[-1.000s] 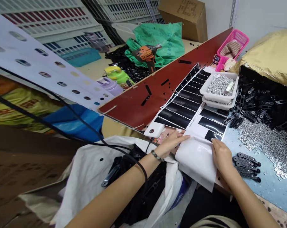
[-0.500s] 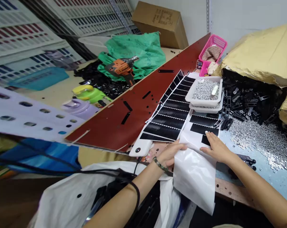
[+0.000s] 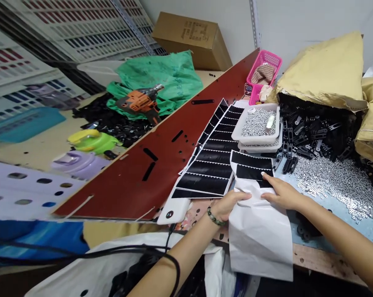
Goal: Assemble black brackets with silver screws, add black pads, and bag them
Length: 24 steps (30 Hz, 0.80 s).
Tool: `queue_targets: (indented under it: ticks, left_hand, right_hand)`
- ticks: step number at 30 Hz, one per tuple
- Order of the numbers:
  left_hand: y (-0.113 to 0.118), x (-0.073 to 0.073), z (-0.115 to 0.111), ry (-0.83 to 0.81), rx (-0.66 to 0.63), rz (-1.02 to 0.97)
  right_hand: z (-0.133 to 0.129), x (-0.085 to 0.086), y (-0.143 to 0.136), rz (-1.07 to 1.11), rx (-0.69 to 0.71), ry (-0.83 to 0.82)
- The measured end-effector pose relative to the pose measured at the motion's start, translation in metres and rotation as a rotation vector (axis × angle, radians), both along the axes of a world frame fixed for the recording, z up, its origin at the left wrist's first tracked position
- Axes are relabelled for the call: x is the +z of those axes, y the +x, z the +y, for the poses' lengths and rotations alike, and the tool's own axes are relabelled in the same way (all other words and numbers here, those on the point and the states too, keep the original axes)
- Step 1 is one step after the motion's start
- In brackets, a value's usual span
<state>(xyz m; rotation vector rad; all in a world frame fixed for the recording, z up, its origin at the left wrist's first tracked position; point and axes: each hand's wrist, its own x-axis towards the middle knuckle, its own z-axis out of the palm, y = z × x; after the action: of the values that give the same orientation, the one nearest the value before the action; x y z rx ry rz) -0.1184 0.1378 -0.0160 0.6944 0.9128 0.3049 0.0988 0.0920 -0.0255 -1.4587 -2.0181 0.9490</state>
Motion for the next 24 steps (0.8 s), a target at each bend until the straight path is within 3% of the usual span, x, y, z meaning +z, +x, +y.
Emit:
queue_targets:
  ticks: [5,10,18,24]
  left_hand:
    - [0.012,-0.001,0.010,0.121,0.025,0.010]
    - [0.027,0.008,0.019,0.294,0.028,0.064]
    - [0.039,0.005,0.022,0.302,0.089,0.044]
    - [0.033,0.008,0.030,0.262,0.011,0.043]
  right_hand:
    - [0.016,0.007,0.003,-0.015,-0.021,0.061]
    - [0.020,0.013,0.003,-0.092,-0.020,0.152]
    - [0.022,0.005,0.000,0.091,-0.215,-0.007]
    - [0.033,0.006,0.004,-0.050,-0.199,0.057]
